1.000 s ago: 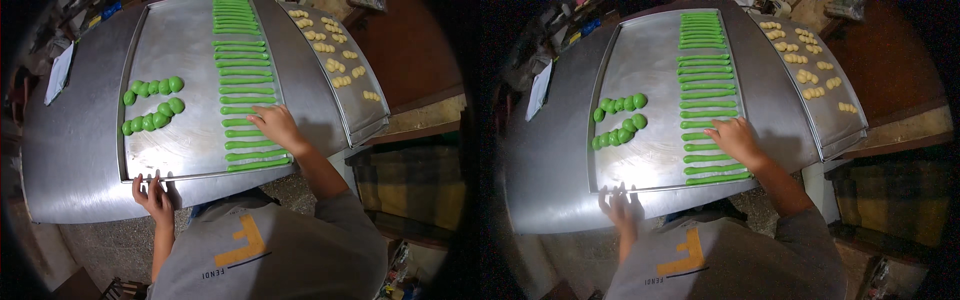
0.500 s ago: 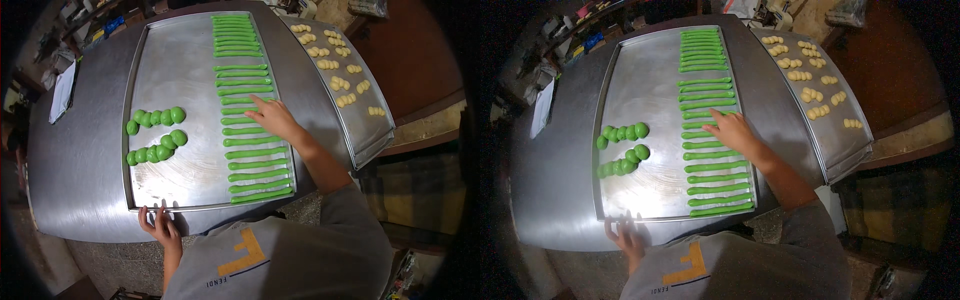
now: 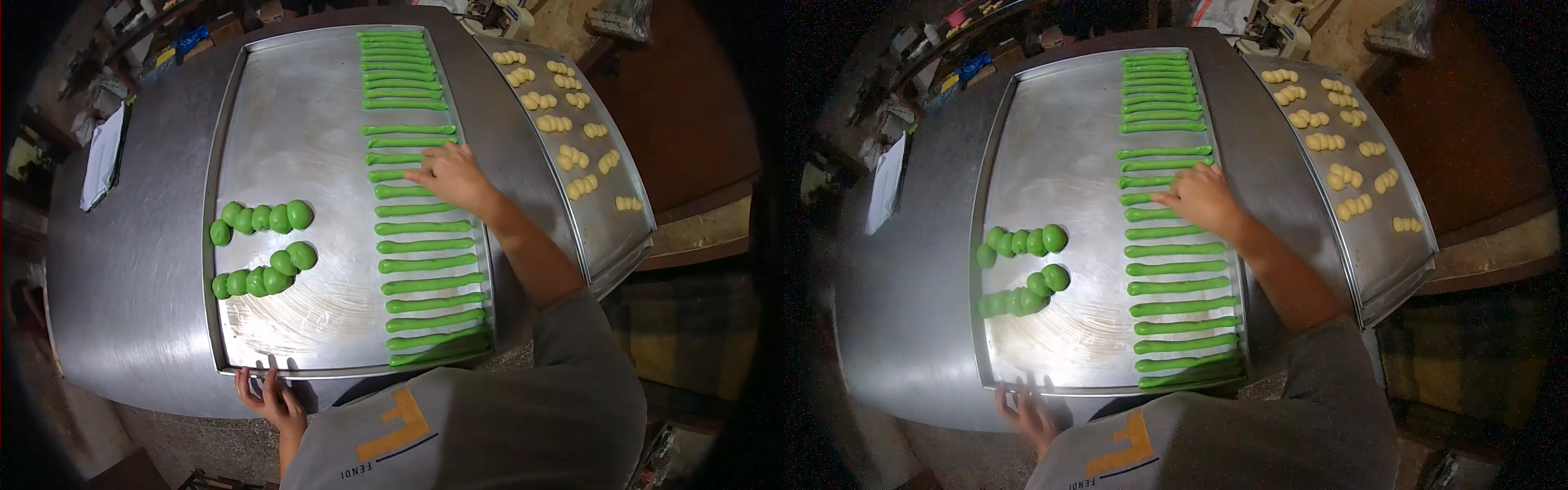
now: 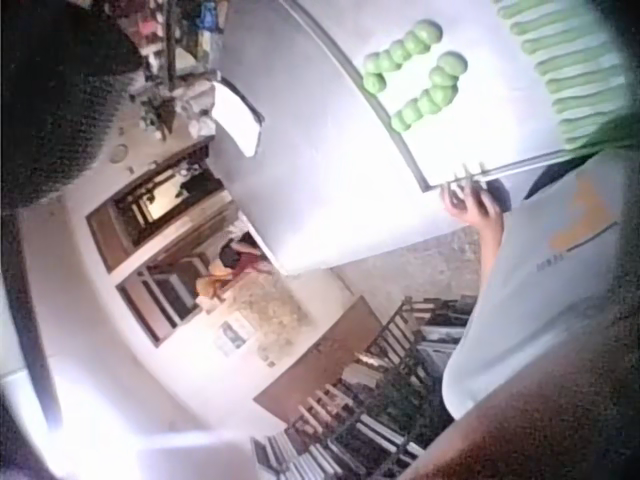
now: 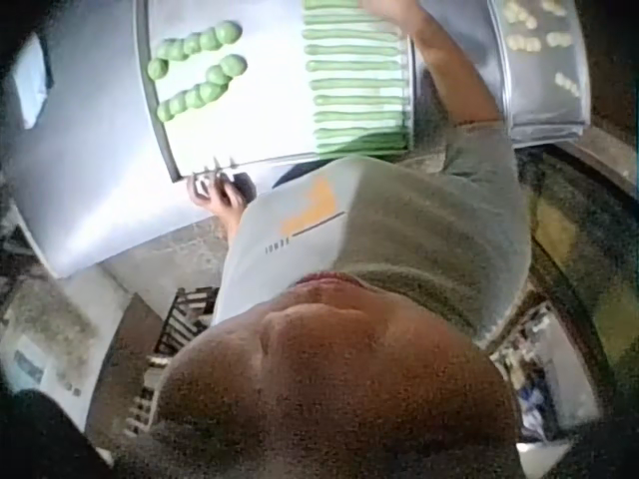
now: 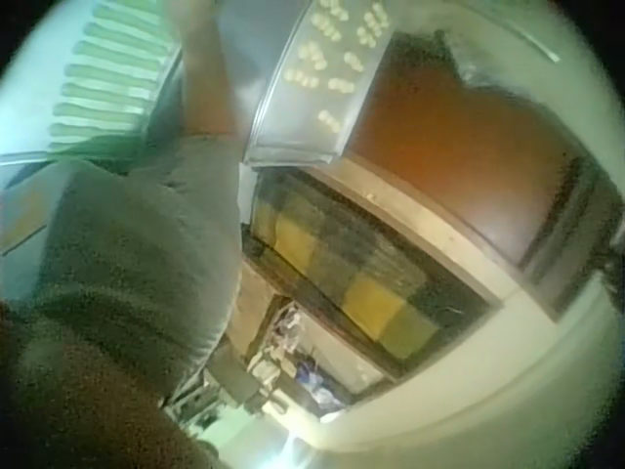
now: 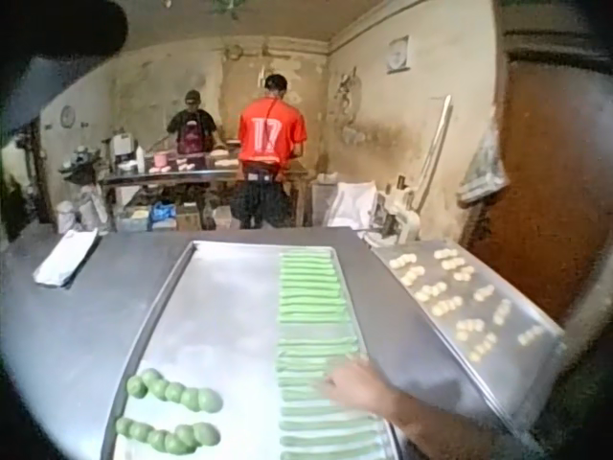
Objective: The person rolls pieces of green dough into long strips on a metal table by hand and arranges the strips in rows on a baking tray.
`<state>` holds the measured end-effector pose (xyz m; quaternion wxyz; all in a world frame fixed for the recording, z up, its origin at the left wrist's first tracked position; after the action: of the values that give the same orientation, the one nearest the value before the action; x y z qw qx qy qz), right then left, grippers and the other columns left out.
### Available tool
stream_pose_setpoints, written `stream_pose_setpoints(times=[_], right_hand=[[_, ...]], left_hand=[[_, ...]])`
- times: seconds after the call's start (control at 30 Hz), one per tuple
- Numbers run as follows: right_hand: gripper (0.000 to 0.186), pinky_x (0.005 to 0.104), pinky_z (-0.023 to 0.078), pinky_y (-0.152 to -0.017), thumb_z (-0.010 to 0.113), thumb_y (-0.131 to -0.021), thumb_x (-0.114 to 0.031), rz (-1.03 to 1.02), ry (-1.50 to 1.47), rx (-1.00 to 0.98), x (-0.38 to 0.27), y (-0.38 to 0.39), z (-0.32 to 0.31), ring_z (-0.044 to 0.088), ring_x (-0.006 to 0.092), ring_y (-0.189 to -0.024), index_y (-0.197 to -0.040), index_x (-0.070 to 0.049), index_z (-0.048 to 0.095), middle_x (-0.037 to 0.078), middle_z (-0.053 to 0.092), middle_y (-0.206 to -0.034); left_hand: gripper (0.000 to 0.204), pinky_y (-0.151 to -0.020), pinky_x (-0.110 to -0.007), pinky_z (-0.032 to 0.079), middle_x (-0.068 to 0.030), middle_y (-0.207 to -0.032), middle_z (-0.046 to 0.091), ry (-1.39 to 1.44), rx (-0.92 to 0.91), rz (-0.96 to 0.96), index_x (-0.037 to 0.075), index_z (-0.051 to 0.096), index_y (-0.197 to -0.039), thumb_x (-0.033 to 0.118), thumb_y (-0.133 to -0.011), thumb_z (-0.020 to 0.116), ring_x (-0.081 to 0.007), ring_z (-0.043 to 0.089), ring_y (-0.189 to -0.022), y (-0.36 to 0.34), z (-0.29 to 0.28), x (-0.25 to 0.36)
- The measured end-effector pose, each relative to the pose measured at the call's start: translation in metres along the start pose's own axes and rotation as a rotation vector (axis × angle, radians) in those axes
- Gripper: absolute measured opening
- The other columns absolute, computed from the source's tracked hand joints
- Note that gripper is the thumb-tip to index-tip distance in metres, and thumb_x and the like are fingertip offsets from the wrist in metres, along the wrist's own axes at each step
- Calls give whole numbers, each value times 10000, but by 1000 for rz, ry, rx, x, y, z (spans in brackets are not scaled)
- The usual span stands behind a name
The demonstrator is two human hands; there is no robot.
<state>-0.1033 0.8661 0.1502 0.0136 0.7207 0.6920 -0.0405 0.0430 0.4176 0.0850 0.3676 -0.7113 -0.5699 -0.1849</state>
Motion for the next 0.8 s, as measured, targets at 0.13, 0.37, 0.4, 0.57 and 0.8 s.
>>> stream_pose_setpoints(times=[0.13,0.37,0.4,0.57,0.8], right_hand=[[482,445,393,-898,520,-893,-491,129,-173,-38,21,-24,-5,606,357,-888,-981,-45,680,175,672,-918],[492,452,412,-905,508,-902,-496,216,-77,-61,36,-58,2,627,353,-904,-991,-45,682,189,675,-898],[491,453,400,-921,511,-897,-505,237,-26,-145,37,-61,7,617,342,-948,-955,-57,704,186,675,-929],[486,489,312,-988,525,-870,-556,133,90,-58,45,-84,-1,436,338,-1206,-911,-124,743,185,566,-1220],[565,491,254,-1022,467,-852,-655,138,69,-219,67,-114,18,374,343,-1259,-936,-174,750,138,537,-1280]], left_hand=[[315,-1062,-530,221,-186,-1381,319,15,-17,-13,62,636,-1066,-42,-815,477,-409,246,-1336,2,0,-3],[293,-1066,-544,213,-183,-1386,319,-50,-52,34,60,639,-1070,-18,-826,498,-411,238,-1337,-6,-3,9],[293,-1067,-548,210,-182,-1384,323,-55,-57,31,58,638,-1071,-17,-823,501,-412,236,-1338,-6,-4,11],[297,-1060,-554,209,-184,-1394,318,28,-44,-37,44,639,-1065,-12,-806,506,-426,223,-1342,8,1,-13],[313,-1051,-559,216,-186,-1395,314,83,-39,-98,51,639,-1062,-20,-792,496,-436,230,-1334,15,6,-29]])
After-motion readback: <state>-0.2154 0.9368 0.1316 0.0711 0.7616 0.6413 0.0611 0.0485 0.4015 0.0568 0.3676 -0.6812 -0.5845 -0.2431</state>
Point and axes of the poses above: each hand's wrist, its own y-axis away from the middle knuckle, its own z-axis out of the palm, x = y × z, the point moved 10 cm from there along -y, towards the middle knuckle
